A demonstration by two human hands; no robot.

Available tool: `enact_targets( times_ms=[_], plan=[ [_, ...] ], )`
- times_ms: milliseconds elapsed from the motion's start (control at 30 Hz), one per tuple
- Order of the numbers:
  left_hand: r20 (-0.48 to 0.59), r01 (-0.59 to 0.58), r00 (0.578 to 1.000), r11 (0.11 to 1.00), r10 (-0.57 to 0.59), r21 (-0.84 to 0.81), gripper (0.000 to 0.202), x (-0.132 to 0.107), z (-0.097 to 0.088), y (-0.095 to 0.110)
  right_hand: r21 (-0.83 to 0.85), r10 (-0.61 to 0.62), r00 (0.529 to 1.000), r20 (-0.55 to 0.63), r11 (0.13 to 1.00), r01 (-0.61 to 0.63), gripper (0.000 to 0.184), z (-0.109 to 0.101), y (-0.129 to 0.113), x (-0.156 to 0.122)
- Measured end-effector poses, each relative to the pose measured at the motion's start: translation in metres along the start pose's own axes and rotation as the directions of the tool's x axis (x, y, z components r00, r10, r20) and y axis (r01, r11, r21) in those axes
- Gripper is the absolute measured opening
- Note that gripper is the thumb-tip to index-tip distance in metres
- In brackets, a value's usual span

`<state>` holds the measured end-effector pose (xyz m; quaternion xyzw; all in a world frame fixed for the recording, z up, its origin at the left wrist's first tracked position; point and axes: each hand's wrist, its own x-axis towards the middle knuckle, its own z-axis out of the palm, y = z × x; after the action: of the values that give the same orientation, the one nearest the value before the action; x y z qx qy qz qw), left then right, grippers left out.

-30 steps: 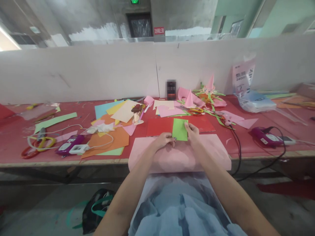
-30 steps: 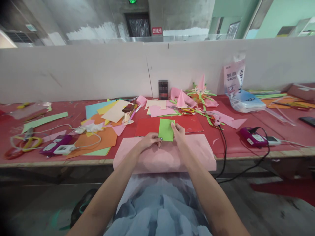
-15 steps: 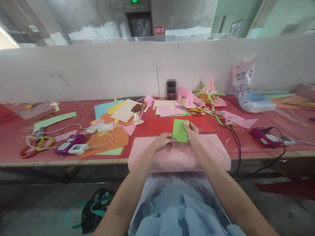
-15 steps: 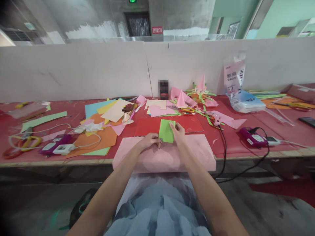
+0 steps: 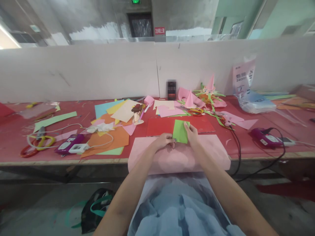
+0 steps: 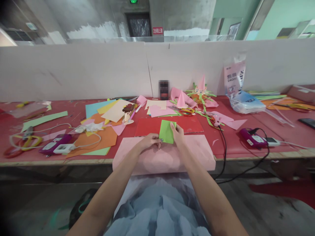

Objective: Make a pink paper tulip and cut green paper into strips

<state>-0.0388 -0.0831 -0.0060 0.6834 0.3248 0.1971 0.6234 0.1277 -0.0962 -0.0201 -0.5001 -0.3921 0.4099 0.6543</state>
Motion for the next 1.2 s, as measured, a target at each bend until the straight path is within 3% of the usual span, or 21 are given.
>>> enact_targets(
  times_ms=[300, 467, 600, 733, 800, 967, 1200],
  plan=[
    [-0.014, 0.025, 1.0, 1.0, -0.025, -0.011, 0.03, -0.001, 0.003, 0.006, 0.028, -0.073, 0.996, -0.058, 0.997, 0.075, 0.043, -0.003, 0.004, 0.001],
    [-0.016, 0.018, 1.0, 1.0, -0.018, -0.015, 0.029, 0.0, 0.003, 0.005, 0.069, -0.031, 0.998, -0.048, 0.997, 0.035, 0.042, -0.002, 0.005, 0.002],
    [-0.104, -0.05, 0.993, 0.999, 0.049, -0.011, 0.028, 0.005, -0.001, -0.002, 0.023, 0.023, 0.996, 0.088, 0.999, -0.025, 0.042, -0.001, 0.006, 0.002],
    [-0.23, -0.105, 0.966, 0.992, 0.119, 0.069, 0.024, 0.01, -0.007, -0.01, -0.158, 0.021, 0.955, 0.296, 0.987, 0.027, 0.039, 0.001, 0.007, 0.001],
    [-0.263, -0.091, 0.957, 0.989, 0.119, 0.119, 0.023, 0.011, -0.008, -0.012, -0.209, 0.014, 0.942, 0.335, 0.976, 0.06, 0.039, 0.0, 0.008, 0.001],
    [-0.249, -0.073, 0.964, 0.992, 0.096, 0.099, 0.03, 0.011, -0.006, -0.009, -0.226, -0.057, 0.95, 0.306, 0.966, 0.13, 0.04, -0.002, 0.005, 0.001],
    [-0.297, -0.107, 0.947, 0.993, 0.119, 0.057, 0.043, 0.01, -0.005, -0.005, -0.23, -0.06, 0.971, 0.233, 0.966, 0.115, 0.041, -0.002, 0.002, 0.001]
  ],
)
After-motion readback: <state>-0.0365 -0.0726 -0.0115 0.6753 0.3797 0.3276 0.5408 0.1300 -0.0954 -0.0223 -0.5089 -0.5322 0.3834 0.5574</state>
